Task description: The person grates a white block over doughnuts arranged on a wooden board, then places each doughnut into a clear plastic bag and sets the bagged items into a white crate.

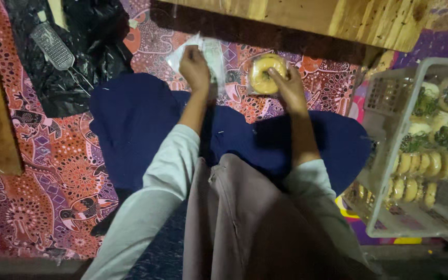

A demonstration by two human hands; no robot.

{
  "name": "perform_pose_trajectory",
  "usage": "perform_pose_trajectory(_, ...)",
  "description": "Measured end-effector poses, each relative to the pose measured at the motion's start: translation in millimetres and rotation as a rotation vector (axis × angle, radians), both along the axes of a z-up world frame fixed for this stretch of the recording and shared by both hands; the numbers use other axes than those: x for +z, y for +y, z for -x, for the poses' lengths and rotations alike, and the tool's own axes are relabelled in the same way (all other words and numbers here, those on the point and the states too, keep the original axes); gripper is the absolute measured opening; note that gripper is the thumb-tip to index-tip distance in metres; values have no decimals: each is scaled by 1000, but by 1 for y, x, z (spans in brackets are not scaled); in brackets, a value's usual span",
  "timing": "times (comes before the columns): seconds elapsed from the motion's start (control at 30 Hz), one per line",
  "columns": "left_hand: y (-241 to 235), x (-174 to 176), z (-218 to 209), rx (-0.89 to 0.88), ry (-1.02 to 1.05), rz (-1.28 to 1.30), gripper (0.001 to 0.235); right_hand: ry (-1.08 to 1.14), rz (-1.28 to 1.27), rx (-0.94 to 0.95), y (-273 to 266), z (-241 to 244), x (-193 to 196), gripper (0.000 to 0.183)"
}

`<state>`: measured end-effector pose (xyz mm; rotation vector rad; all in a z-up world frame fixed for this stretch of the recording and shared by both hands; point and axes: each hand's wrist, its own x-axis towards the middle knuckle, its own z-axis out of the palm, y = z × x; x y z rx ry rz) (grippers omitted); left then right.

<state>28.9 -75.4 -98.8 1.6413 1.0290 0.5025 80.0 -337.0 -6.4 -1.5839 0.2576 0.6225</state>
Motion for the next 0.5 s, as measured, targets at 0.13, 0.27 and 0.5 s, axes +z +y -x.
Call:
perform_pose_trajectory(0.13, -39, -24, 18, -426, 143, -14, 29, 89, -25, 78, 14, 2, 16, 59)
perform_pose_trajectory(0.27, -79, -23, 26, -518, 53, -73, 32, 31, -422, 233, 23, 5, 47, 66)
perform_pose_trajectory(0.5, -54, 104, 15, -337, -117, 788, 46, -656, 85, 263, -7, 31, 160, 97)
